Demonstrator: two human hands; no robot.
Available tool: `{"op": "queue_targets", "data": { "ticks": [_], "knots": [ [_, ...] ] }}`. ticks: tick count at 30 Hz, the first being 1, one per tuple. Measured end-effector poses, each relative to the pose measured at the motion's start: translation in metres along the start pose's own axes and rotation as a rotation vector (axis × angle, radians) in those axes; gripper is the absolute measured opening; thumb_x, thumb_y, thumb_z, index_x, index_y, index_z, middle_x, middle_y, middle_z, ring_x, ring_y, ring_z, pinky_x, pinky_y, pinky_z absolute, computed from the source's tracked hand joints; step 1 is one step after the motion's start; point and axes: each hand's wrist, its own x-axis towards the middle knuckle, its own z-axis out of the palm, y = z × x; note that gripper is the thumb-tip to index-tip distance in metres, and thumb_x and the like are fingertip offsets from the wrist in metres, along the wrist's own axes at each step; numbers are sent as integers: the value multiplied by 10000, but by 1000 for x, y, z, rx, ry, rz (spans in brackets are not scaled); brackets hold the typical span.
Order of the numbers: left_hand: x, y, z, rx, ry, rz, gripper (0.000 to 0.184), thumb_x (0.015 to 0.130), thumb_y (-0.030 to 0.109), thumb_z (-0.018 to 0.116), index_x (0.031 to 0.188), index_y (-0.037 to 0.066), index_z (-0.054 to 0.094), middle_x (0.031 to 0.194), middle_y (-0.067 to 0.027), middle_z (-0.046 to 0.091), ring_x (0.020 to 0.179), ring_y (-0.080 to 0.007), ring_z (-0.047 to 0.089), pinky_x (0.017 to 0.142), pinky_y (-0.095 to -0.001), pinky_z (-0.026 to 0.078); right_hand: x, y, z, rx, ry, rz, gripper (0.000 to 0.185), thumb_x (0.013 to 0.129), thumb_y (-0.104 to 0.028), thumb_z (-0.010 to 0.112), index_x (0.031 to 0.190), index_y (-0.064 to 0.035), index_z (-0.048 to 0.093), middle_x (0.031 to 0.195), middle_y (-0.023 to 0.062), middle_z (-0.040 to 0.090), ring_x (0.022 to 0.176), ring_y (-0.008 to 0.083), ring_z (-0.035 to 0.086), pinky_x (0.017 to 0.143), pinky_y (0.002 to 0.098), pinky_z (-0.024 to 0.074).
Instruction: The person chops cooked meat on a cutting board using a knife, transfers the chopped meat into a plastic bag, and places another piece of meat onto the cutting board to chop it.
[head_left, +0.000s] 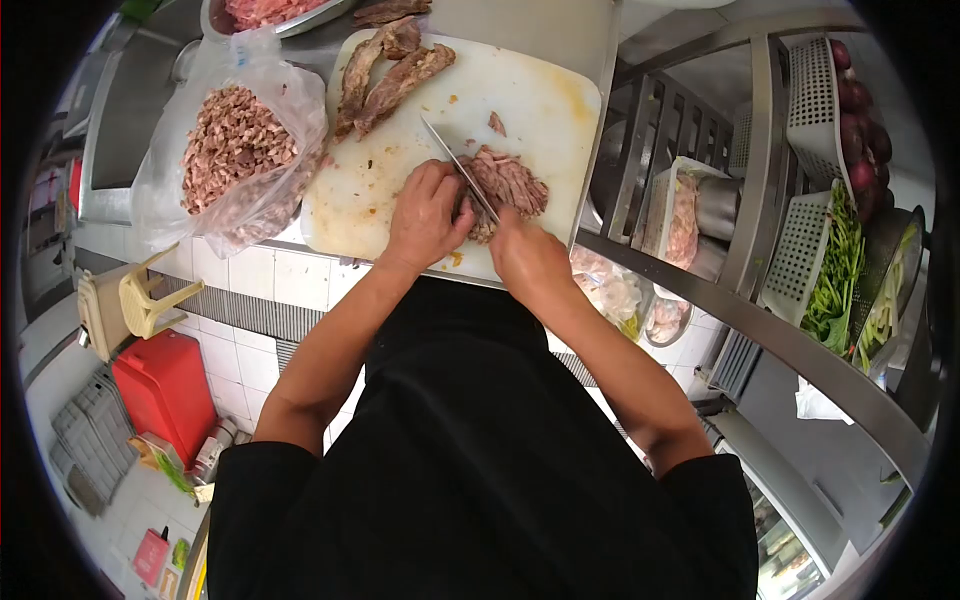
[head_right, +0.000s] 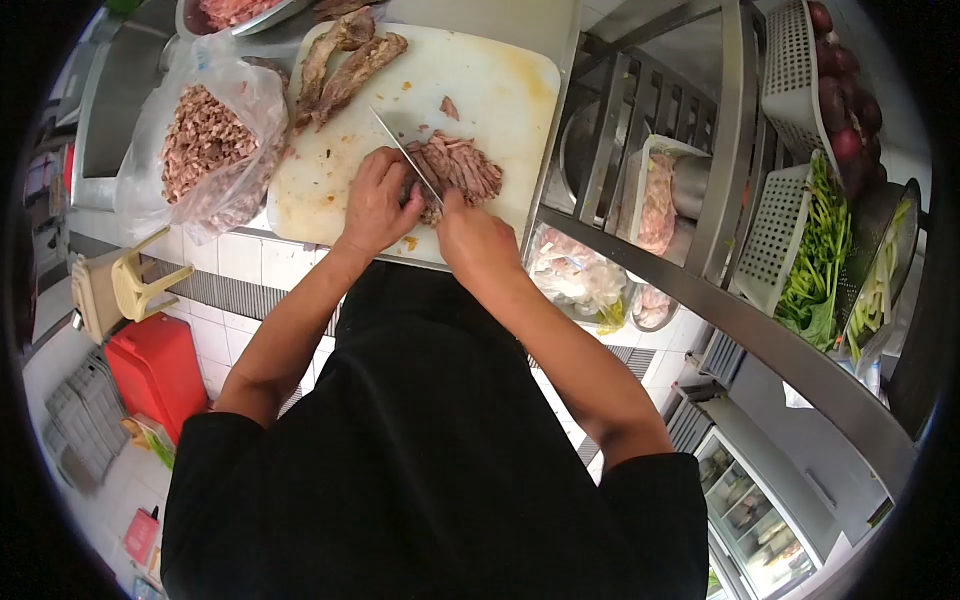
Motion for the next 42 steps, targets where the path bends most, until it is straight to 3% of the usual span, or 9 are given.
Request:
{"op": "queue_targets", "data": {
  "ticks": [5, 13, 20, 23, 29, 31, 35, 40, 42],
  "knots": [
    [-4, -3, -8, -56, 5, 16, 278, 763, 75, 709, 1010, -14, 619, 1109, -187, 589, 1051, -388, 576, 926, -472, 505, 34, -9, -14, 72, 152, -161, 210, 970, -173, 559, 1049, 20, 571, 766, 272, 703, 748, 460, 719, 707, 555, 578],
    [-6, -10, -5, -60, 8, -75, 268, 763, 70, 704, 1006, -8, 622, 1138, -190, 593, 1048, -388, 581, 924, -471, 507, -54, 5, -52, -13, -142, -21, 189, 967, -149, 551, 1042, 23, 568, 736, 279, 689, 741, 468, 714, 699, 575, 568],
    [-10, -9, -3, -30, 5, -90, 272, 769, 75, 716, 1014, -1, 628, 1131, -186, 599, 1039, -381, 588, 914, -455, 517, 12, -15, 0, 29, 24, -42, 186, 966, -131, 539, 1047, 33, 571, 764, 279, 703, 753, 463, 725, 708, 562, 579],
    [-10, -5, -7, -72, 13, -102, 282, 770, 72, 715, 1030, 0, 630, 1138, -181, 596, 1045, -381, 584, 915, -454, 515, 26, -13, -5, 73, 158, -205, 203, 973, -162, 549, 1032, 32, 567, 762, 282, 700, 756, 465, 722, 709, 567, 577],
    [-12, -2, -13, -42, 45, -125, 288, 775, 68, 711, 1040, -9, 627, 1146, -170, 592, 1056, -377, 582, 907, -447, 519, -40, 9, -47, 87, -13, -155, 244, 990, -203, 564, 1103, 12, 544, 732, 273, 673, 715, 484, 680, 672, 586, 534],
    [-12, -5, -12, -49, -1, -115, 285, 776, 67, 713, 1036, -11, 626, 1142, -170, 593, 1055, -376, 583, 903, -446, 521, -54, 8, -50, 33, -182, -28, 205, 974, -158, 529, 1059, 27, 548, 787, 297, 699, 788, 494, 710, 735, 603, 547],
    [-13, -6, -6, -28, 0, -95, 276, 779, 66, 717, 1029, -9, 629, 1134, -174, 595, 1050, -379, 586, 905, -452, 523, -13, 7, 8, 49, -38, -50, 259, 1001, -187, 541, 1144, 28, 552, 744, 277, 680, 731, 486, 690, 689, 593, 546],
    [-15, -5, -11, -26, -30, -85, 283, 774, 48, 707, 1039, -5, 623, 1150, -183, 589, 1067, -381, 581, 909, -457, 522, 31, -15, 2, 100, 141, -227, 217, 998, -200, 561, 1056, 8, 541, 737, 266, 682, 737, 480, 692, 685, 578, 553],
    [-15, -1, -17, -192, 48, -179, 308, 771, 35, 691, 1067, -1, 613, 1169, -186, 577, 1088, -382, 570, 917, -462, 519, 22, -10, -7, 111, 108, -211, 216, 1000, -204, 562, 1056, 3, 541, 732, 265, 680, 729, 477, 690, 679, 576, 548]
  ]
}}
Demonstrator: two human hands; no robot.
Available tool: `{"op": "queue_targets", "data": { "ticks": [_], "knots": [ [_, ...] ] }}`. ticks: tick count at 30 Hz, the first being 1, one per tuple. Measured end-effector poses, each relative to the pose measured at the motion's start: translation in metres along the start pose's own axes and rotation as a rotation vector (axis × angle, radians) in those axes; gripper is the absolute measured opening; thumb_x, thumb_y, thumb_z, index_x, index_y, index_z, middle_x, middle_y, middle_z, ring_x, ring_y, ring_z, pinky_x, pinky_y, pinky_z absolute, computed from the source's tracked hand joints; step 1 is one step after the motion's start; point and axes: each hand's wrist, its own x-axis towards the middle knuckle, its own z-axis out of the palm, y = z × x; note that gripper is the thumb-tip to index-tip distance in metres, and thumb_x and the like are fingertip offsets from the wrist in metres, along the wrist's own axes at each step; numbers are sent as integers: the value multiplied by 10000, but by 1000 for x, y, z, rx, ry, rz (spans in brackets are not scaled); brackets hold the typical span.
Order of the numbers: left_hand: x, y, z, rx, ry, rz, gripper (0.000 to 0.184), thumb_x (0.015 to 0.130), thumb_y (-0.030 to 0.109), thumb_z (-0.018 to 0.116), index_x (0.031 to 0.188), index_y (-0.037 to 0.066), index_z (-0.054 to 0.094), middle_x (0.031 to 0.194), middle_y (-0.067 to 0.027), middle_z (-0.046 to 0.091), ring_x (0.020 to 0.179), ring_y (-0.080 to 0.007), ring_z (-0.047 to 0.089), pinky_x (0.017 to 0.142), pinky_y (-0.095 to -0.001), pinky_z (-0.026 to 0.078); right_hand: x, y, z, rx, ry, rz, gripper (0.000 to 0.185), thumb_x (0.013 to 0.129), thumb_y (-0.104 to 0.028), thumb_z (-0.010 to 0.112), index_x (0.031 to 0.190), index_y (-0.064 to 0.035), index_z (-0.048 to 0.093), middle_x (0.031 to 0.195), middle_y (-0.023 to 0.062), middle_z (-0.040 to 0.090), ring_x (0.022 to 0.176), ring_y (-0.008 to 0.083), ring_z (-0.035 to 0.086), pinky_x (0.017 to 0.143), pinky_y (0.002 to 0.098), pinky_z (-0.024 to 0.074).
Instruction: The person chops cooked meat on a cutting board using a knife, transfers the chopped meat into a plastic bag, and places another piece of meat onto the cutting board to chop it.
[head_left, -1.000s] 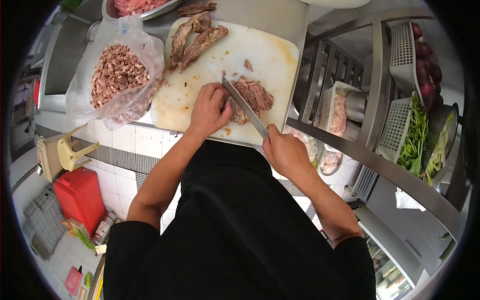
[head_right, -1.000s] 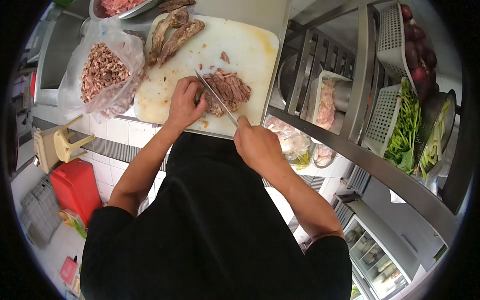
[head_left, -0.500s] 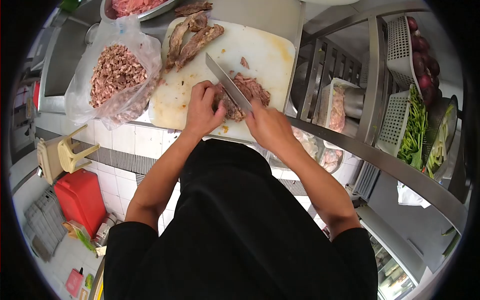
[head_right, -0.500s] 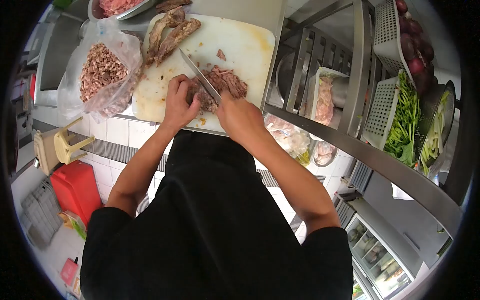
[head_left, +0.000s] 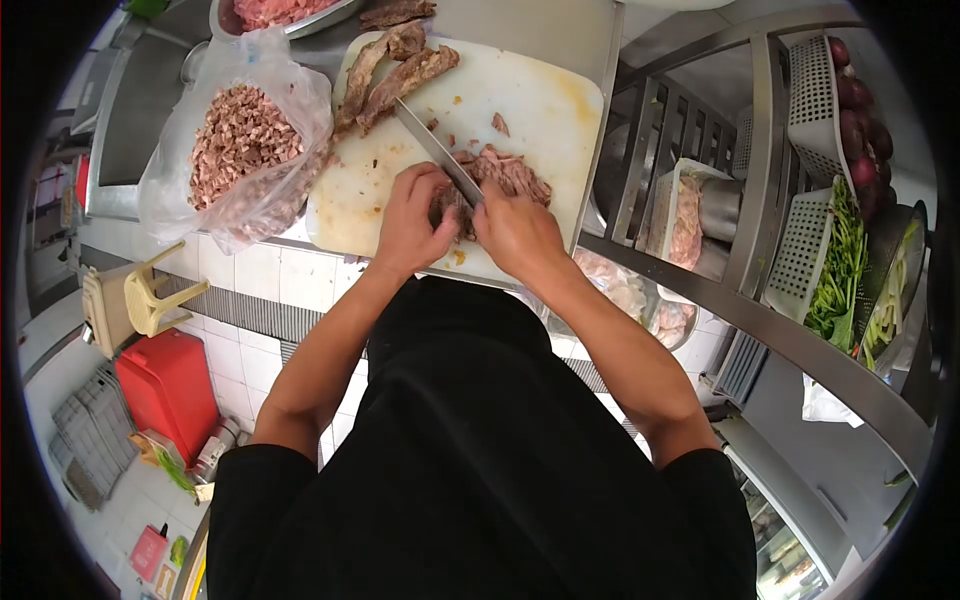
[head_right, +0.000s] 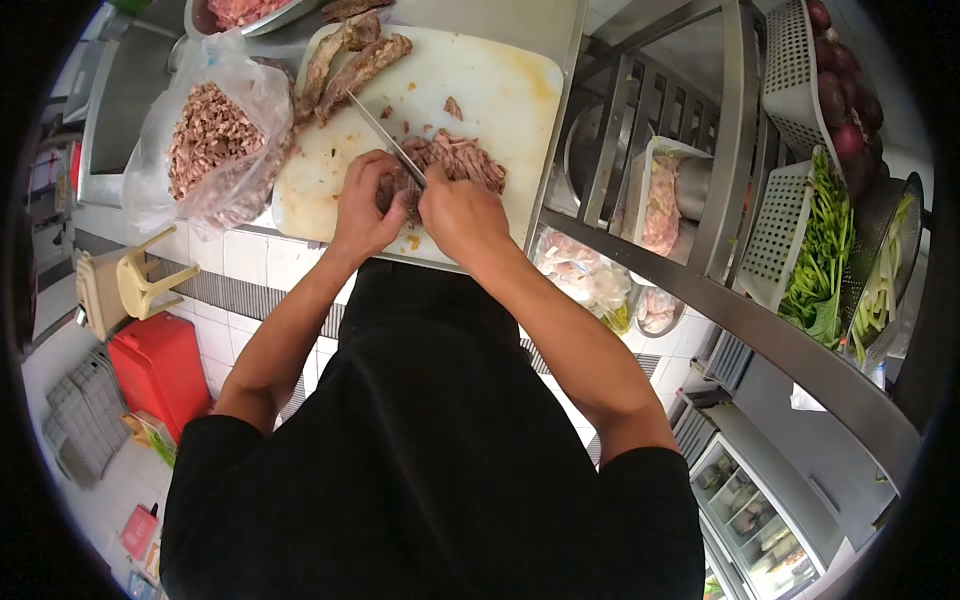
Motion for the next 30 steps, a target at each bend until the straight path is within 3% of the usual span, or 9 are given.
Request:
{"op": "queue_targets", "data": {
  "ticks": [4, 7, 14, 17, 19, 21, 25, 27, 30],
  "knots": [
    [-6, -6, -3, 47, 44, -35, 332, 770, 35, 679, 1093, 3, 605, 1197, -183, 568, 1110, -385, 559, 929, -465, 516, -51, -1, -42, 5, -135, 84, 206, 1006, -209, 557, 1060, -11, 540, 711, 263, 669, 698, 485, 674, 662, 586, 527],
    [-3, -8, 0, 176, -60, 40, 328, 776, 36, 682, 1093, -3, 606, 1186, -184, 579, 1096, -386, 568, 935, -460, 515, -77, 1, -46, -37, -223, 141, 204, 1003, -201, 557, 1063, -7, 540, 719, 269, 670, 704, 494, 672, 669, 593, 525],
    [-3, -11, 6, 221, -46, 70, 322, 777, 42, 697, 1081, -17, 609, 1148, -194, 604, 1065, -392, 588, 940, -455, 516, -14, -5, 11, -39, -102, 111, 186, 958, -155, 577, 1012, 24, 573, 755, 274, 701, 749, 455, 721, 701, 566, 569],
    [-7, -9, 2, 194, -48, 59, 342, 766, 52, 699, 1088, -16, 608, 1159, -197, 599, 1076, -397, 582, 946, -460, 510, 11, -14, 9, 7, 9, -33, 196, 964, -172, 575, 1011, 18, 582, 751, 267, 703, 750, 460, 719, 706, 567, 570],
    [-5, -7, -2, 151, -44, 33, 350, 763, 56, 693, 1095, -14, 607, 1170, -199, 591, 1087, -402, 575, 949, -466, 504, 13, -8, -2, 26, -6, -36, 197, 980, -185, 575, 1019, 8, 573, 742, 265, 678, 732, 480, 681, 692, 585, 534],
    [-9, -7, -8, 65, 90, -8, 353, 770, 58, 667, 1112, -8, 606, 1193, -200, 567, 1095, -409, 553, 953, -480, 488, -14, -2, -23, 8, -21, -14, 189, 982, -178, 575, 1032, 4, 565, 726, 263, 671, 723, 471, 681, 678, 582, 534],
    [-10, -10, -6, 182, -39, 7, 326, 783, 54, 651, 1100, -4, 599, 1183, -198, 560, 1069, -406, 543, 942, -489, 477, -68, -3, -52, -25, -185, 60, 187, 961, -164, 568, 1022, 12, 578, 737, 267, 693, 734, 464, 709, 699, 567, 564],
    [-8, -14, -1, 197, -58, 18, 316, 784, 54, 659, 1089, -2, 601, 1172, -196, 569, 1067, -404, 548, 939, -485, 481, -69, 1, -45, -49, -259, 109, 183, 958, -159, 561, 1019, 13, 575, 743, 270, 694, 742, 470, 709, 705, 571, 563],
    [-9, -14, 1, 223, -69, 29, 296, 787, 53, 673, 1071, 1, 608, 1157, -195, 587, 1064, -401, 558, 934, -475, 491, -48, 5, -4, -80, -195, 111, 150, 955, -115, 525, 1005, 17, 572, 755, 270, 703, 736, 461, 719, 713, 566, 569]
  ]
}}
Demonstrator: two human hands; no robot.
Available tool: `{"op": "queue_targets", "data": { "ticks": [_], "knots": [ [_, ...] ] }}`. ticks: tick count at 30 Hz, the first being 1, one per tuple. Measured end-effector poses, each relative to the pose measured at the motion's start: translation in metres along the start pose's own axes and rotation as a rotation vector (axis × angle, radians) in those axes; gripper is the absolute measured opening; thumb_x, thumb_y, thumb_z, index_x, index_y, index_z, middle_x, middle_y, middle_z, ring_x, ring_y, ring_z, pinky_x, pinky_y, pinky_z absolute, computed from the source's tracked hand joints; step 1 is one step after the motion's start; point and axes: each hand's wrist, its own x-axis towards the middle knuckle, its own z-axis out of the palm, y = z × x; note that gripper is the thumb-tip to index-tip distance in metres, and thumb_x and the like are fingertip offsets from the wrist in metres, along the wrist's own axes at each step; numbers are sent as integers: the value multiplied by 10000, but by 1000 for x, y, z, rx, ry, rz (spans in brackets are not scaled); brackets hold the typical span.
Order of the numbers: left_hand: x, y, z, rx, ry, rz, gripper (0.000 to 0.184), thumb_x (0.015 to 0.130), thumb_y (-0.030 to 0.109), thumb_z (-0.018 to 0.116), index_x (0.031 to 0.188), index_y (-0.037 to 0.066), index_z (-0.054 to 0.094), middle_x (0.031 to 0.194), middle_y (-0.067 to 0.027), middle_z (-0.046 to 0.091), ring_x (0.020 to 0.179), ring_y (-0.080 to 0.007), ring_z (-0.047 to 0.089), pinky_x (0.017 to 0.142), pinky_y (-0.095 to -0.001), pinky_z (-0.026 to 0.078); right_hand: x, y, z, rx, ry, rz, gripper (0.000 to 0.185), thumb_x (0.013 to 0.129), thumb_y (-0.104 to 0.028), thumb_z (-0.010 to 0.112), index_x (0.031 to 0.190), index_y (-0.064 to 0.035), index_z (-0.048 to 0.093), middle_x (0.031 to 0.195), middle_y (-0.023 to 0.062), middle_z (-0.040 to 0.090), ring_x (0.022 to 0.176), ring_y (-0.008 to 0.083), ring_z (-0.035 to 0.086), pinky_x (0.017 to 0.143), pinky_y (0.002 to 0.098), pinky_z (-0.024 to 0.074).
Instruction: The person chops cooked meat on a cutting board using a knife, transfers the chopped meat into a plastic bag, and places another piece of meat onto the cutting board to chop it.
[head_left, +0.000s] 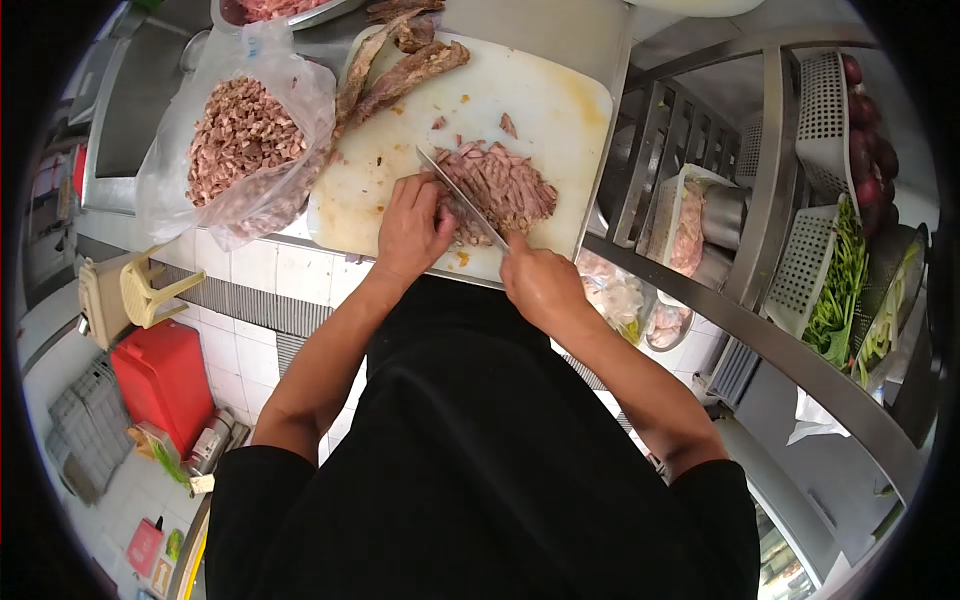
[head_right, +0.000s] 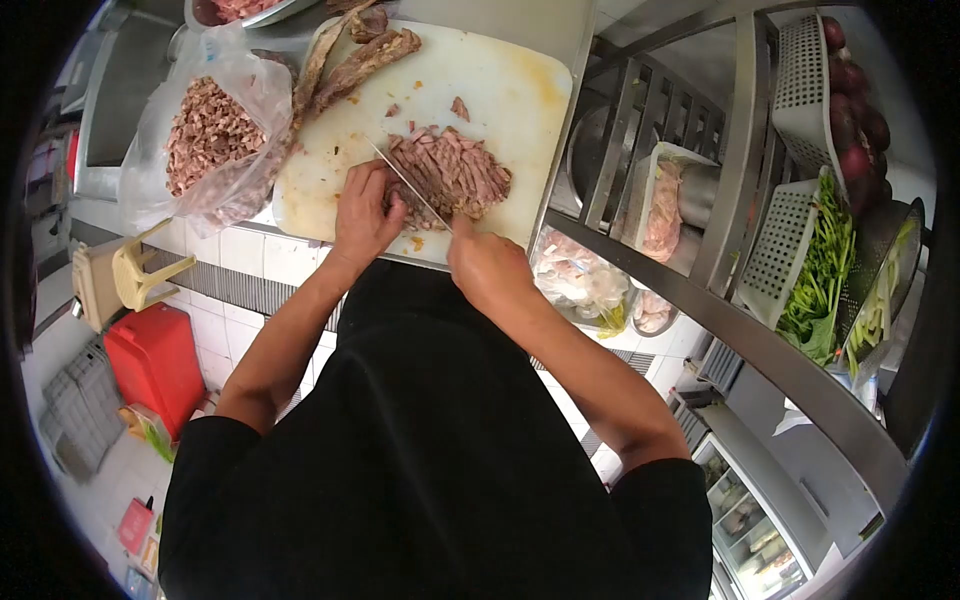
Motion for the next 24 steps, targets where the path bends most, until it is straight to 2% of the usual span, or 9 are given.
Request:
{"op": "queue_targets", "data": {
  "ticks": [3, 8, 10, 11, 13, 16, 19, 24],
  "knots": [
    [0, -1, 0, 20, 27, -16, 291, 790, 48, 681, 1070, 3, 618, 1162, -198, 596, 1066, -399, 570, 933, -470, 501, 22, -16, 5, -7, 62, -49, 147, 956, -91, 498, 1010, 25, 572, 770, 276, 707, 758, 465, 723, 733, 567, 571],
    [2, 3, -6, -7, 49, -51, 303, 804, 61, 687, 1096, 0, 630, 1174, -202, 607, 1086, -394, 589, 943, -469, 507, 21, -15, -9, 31, 36, -27, 169, 953, -76, 485, 1041, 37, 575, 797, 289, 709, 795, 475, 722, 755, 577, 561],
    [1, 9, -8, -221, 65, -219, 315, 810, 82, 692, 1110, -1, 637, 1162, -196, 621, 1097, -389, 595, 950, -468, 507, 11, -7, -9, 39, 32, -21, 180, 954, -76, 485, 1054, 40, 577, 808, 292, 710, 805, 475, 722, 763, 578, 559],
    [1, 9, -5, -224, 63, -220, 315, 810, 82, 692, 1110, -1, 637, 1162, -196, 621, 1097, -389, 595, 950, -468, 507, 6, 0, -7, 36, 16, -26, 190, 972, -108, 493, 1066, 40, 565, 785, 289, 699, 772, 483, 706, 734, 585, 553],
    [1, 5, -2, 1, 70, -57, 303, 816, 89, 687, 1099, -6, 636, 1151, -193, 634, 1099, -392, 593, 950, -467, 508, -3, 4, -9, 34, -6, -32, 207, 990, -140, 502, 1078, 41, 553, 761, 285, 689, 738, 492, 691, 705, 593, 547],
    [-1, 2, 0, -3, 20, -42, 288, 823, 86, 679, 1092, -8, 635, 1157, -200, 639, 1099, -395, 591, 952, -469, 507, -4, 2, -11, 36, -57, -22, 197, 983, -142, 526, 1068, 35, 546, 759, 285, 686, 744, 491, 690, 702, 596, 541],
    [0, 1, -1, -6, -11, -59, 282, 827, 89, 674, 1088, -11, 632, 1153, -205, 643, 1097, -401, 589, 955, -470, 508, 29, -14, -3, 43, 28, -39, 177, 953, -98, 518, 1052, 37, 577, 813, 293, 709, 802, 479, 718, 750, 572, 566],
    [-2, 6, -6, -48, 41, -47, 289, 822, 84, 680, 1093, -3, 633, 1145, -202, 631, 1096, -402, 587, 956, -468, 506, 64, -26, -9, 67, 171, -165, 196, 971, -164, 566, 996, 30, 572, 755, 261, 701, 763, 457, 717, 702, 565, 563]
  ]
}}
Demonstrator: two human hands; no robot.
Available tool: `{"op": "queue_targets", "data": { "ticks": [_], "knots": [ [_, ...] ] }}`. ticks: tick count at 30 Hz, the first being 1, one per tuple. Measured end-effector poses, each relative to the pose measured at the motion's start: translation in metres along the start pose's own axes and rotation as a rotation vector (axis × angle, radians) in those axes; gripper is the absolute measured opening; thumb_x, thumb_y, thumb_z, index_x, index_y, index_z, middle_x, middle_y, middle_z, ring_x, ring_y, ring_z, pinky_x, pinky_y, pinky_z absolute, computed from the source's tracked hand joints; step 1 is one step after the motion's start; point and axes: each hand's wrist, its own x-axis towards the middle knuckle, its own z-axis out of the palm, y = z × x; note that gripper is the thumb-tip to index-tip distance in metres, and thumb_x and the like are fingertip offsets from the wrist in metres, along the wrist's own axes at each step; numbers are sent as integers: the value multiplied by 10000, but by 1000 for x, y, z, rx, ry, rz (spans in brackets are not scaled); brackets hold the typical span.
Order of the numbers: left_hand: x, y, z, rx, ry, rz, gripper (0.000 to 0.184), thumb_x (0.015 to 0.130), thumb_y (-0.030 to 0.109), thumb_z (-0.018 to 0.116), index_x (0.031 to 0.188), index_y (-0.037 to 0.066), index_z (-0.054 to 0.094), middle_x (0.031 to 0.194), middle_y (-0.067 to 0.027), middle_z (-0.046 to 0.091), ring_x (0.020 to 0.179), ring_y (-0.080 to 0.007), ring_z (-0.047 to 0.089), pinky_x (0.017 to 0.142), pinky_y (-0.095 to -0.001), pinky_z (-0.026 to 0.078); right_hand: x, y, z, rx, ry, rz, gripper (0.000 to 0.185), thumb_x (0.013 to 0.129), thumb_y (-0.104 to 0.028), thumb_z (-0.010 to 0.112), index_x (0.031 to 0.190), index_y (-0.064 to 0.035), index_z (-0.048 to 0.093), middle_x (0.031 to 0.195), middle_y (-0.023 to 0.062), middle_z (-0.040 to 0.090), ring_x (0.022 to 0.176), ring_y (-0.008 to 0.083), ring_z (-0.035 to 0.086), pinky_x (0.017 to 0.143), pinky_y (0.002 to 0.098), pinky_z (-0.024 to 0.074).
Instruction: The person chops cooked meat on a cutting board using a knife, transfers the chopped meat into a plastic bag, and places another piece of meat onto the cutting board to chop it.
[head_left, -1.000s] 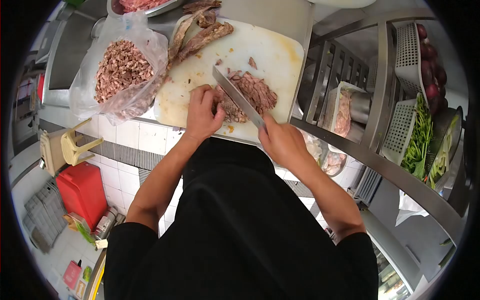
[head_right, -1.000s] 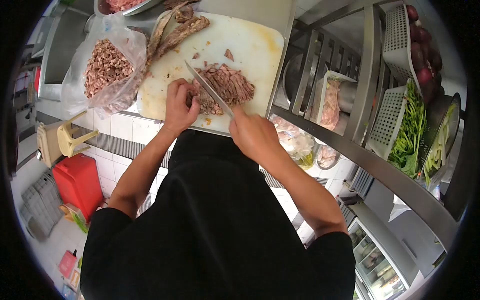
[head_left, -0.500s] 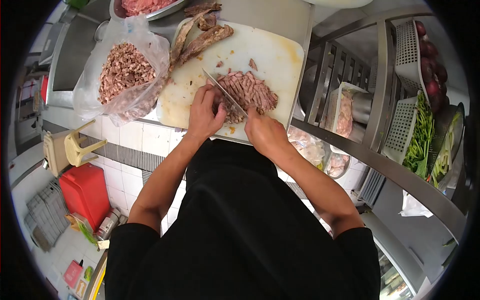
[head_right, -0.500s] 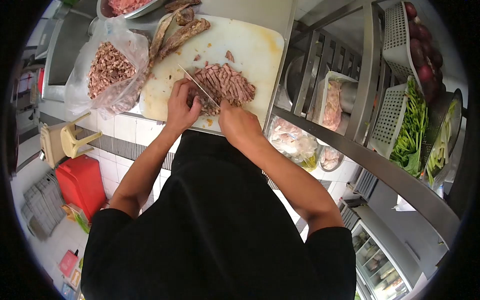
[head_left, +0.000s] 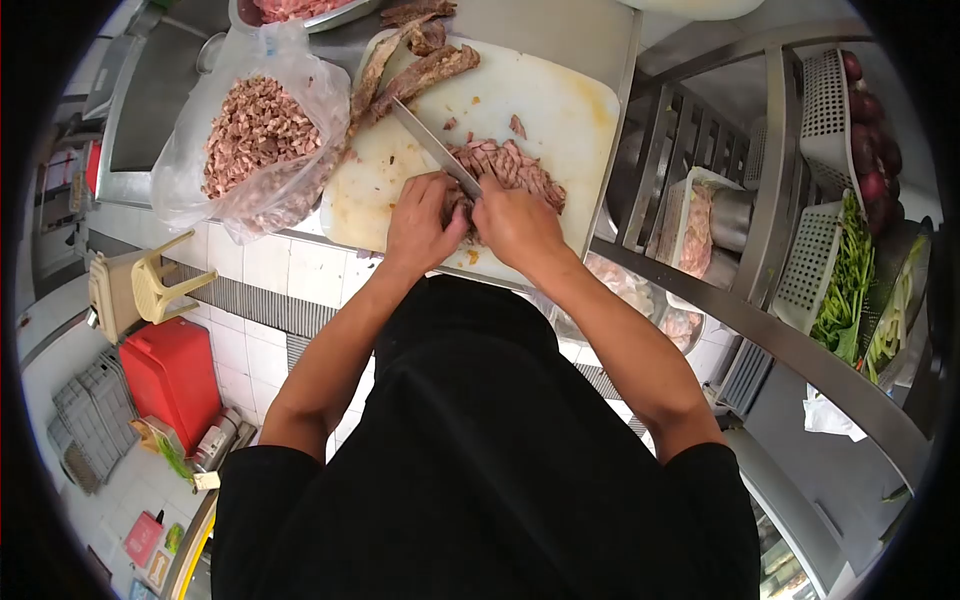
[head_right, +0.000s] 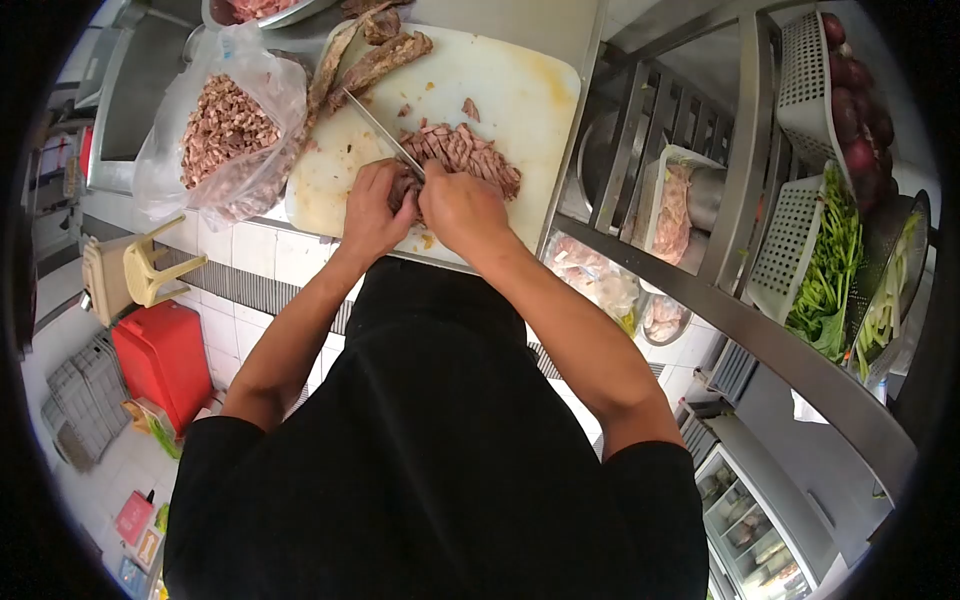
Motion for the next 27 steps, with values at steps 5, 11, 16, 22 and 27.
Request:
{"op": "queue_targets", "data": {
  "ticks": [5, 11, 16, 22, 27],
  "knots": [
    [0, -5, -6, -104, 87, -84, 250, 830, 65, 675, 1071, 8, 641, 1147, -186, 622, 1080, -388, 594, 937, -464, 511, -63, 6, -49, -12, -96, 63, 203, 980, -177, 568, 1030, 19, 571, 726, 260, 680, 722, 466, 692, 673, 576, 535],
    [6, -7, 1, 54, -23, -19, 205, 827, 43, 682, 1024, 0, 650, 1072, -164, 643, 1029, -373, 603, 900, -453, 520, -72, 23, -21, -20, -184, 119, 203, 993, -177, 560, 1079, 7, 561, 704, 268, 663, 692, 482, 674, 666, 588, 527],
    [5, -11, 3, 85, 4, -1, 190, 822, 45, 700, 1000, -3, 653, 1047, -169, 649, 993, -371, 615, 872, -451, 527, -21, 10, 20, -56, -86, 95, 189, 989, -173, 564, 1057, 4, 562, 693, 264, 663, 690, 484, 674, 662, 586, 533],
    [3, -1, -14, -146, 76, -108, 215, 808, 51, 699, 1016, 15, 659, 1082, -163, 641, 994, -368, 626, 845, -445, 543, -18, 1, -19, -6, -19, -18, 161, 957, -144, 573, 965, 16, 589, 736, 267, 696, 722, 449, 716, 685, 565, 568],
    [-1, -6, -11, -42, -13, -44, 215, 800, 64, 708, 1005, 19, 666, 1111, -154, 637, 993, -359, 634, 841, -450, 550, -74, 10, -44, -49, -251, 108, 179, 961, -151, 562, 1010, 21, 579, 742, 277, 691, 741, 465, 712, 699, 582, 555]
  ]
}}
